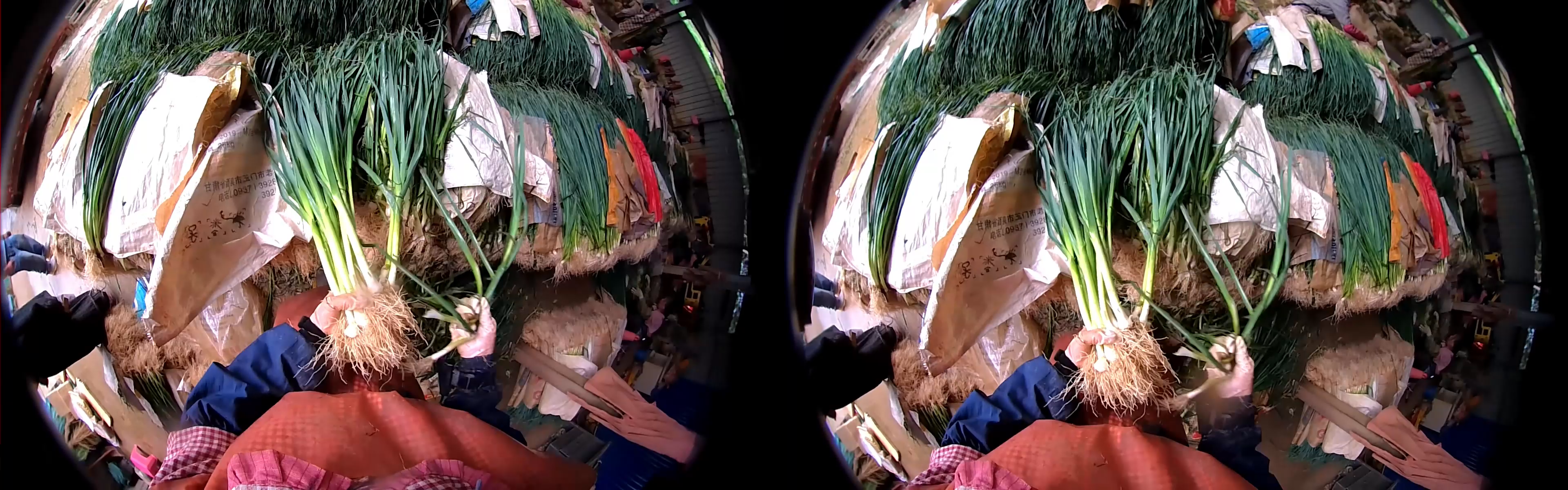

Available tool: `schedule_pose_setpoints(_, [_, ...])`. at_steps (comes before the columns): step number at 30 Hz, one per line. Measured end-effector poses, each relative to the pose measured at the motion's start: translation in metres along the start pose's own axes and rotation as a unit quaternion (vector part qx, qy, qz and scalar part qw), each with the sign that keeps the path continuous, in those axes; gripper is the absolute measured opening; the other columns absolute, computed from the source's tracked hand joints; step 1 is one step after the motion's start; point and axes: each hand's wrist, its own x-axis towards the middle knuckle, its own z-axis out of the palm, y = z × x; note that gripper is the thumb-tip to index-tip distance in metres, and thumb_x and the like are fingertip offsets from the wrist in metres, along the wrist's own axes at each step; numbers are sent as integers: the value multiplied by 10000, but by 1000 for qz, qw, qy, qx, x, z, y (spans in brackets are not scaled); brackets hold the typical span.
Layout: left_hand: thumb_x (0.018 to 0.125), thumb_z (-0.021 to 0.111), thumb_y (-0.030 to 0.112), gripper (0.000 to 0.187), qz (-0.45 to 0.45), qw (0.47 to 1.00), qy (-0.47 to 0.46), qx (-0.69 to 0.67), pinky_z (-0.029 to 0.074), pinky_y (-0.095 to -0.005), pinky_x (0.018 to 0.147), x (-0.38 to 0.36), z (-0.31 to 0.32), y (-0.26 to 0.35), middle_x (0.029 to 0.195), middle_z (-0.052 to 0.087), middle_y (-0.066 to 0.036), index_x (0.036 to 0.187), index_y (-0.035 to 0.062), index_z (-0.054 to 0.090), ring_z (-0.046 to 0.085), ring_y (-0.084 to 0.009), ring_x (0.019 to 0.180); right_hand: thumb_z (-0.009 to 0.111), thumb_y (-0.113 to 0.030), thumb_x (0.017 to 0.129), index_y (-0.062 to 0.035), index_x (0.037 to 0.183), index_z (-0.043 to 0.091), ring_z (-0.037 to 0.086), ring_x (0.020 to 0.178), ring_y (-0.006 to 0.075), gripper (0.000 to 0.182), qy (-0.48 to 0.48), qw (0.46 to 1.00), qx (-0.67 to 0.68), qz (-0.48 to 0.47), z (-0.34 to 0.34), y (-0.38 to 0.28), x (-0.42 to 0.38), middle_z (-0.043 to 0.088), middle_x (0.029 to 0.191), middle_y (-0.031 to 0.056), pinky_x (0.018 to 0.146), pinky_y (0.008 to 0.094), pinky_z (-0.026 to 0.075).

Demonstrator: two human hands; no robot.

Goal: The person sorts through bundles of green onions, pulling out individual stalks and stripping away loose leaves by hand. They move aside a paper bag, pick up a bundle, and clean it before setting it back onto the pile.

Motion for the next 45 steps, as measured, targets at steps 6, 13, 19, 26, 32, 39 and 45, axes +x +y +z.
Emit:
schedule_pose_setpoints(6, [658,539,-48,503,55,992,104,36,522,-271,653,10,17,-3,874,570,-99,1147,-23,425,585,-175,748,646,-295,715,11,1132,484,525,989,298,542,218,348,-891,194,-36,-23,-16,515,1134,182,864,363,407])
schedule_pose_setpoints(13, [659,553,-51,405,84,962,211,150,544,-301,532,15,29,-18,826,578,-152,1049,-97,453,588,-197,602,590,-197,724,-16,878,529,456,846,249,245,-40,276,-907,-314,124,59,177,456,904,136,699,367,414])
schedule_pose_setpoints(19, [652,562,-37,406,51,963,221,149,536,-277,530,19,25,-20,821,573,-137,1040,-109,466,584,-182,651,383,-215,832,-57,652,458,393,538,126,251,-148,773,-608,-103,74,60,87,421,613,4,496,250,324])
schedule_pose_setpoints(26, [645,564,-33,578,30,991,130,-12,509,-263,638,19,38,-9,1098,523,-127,1196,-18,391,586,-167,766,502,-210,771,-32,753,566,456,420,145,190,256,878,-389,108,-57,-6,-35,541,639,58,377,254,349])
schedule_pose_setpoints(32, [663,564,38,529,-15,995,70,-68,495,-339,749,7,34,-13,1030,509,-112,1163,-19,402,573,-204,818,503,-346,849,-26,1097,514,506,510,63,405,-13,857,-515,-24,67,15,52,566,749,42,393,165,346])
schedule_pose_setpoints(39, [672,525,52,398,51,973,208,-83,528,-380,679,8,75,-21,905,566,-158,1058,-36,482,596,-270,788,491,-244,870,-48,963,596,375,444,11,240,-1,986,-76,151,62,58,99,474,611,-68,355,137,287])
schedule_pose_setpoints(45, [673,533,52,379,15,994,105,-38,529,-409,670,7,9,-20,889,565,-157,1039,-40,494,594,-285,755,562,-124,779,-34,927,604,574,662,235,179,-190,631,-741,-133,27,36,40,602,748,87,617,303,464])
